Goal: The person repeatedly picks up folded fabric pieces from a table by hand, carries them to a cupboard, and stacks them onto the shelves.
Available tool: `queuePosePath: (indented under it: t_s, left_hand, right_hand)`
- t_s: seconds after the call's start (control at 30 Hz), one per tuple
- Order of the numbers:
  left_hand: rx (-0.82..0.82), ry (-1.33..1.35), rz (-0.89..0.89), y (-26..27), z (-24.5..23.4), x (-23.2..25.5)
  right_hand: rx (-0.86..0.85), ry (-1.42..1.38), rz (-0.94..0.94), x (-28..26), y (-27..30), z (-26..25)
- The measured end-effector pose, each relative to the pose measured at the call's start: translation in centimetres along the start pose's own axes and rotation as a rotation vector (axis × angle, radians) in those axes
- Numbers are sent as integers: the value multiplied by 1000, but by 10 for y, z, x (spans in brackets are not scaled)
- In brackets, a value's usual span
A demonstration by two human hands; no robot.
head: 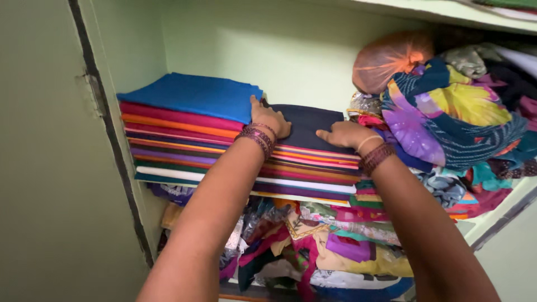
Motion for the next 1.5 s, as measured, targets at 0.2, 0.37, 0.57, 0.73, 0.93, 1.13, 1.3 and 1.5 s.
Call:
queuePosePath:
  t_s: [0.2, 0.37, 0.57, 0.73, 0.93, 1.13, 1.3, 1.5]
  left_hand:
    - [159, -58, 121, 0, -3, -1]
    - [99, -19, 204, 30, -30, -71]
    - [10, 212, 240, 48, -15, -94]
    - [65, 269, 116, 30, -7, -91]
    - [-33, 194, 79, 47, -13, -92]
    - [-32, 187, 69, 60, -20, -91]
    - [-31, 190, 74, 61, -20, -91]
    - [-25, 168, 88, 55, -17, -89]
  right_hand:
    - [85, -45, -103, -21, 54, -4]
    - [136, -115, -183, -9, 54, 10]
    - [93, -158, -197, -53, 37, 4]
    - [153, -255, -362, -131, 8, -1]
    - [100, -227, -367, -122, -3, 1]
    - [77, -111, -114, -30, 5, 10]
    - [109, -81, -32, 7, -4, 25]
    - [117, -72, -29, -23, -1, 14]
Point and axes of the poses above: each hand's wrist, its own y-axis away from the middle knuckle, its own z-axis out of the palm, x = y × z, the point moved 3 cm from there along -y, towards the middle knuckle, and after that the axes turned 10 degrees about -z, right-handed, at the moved point
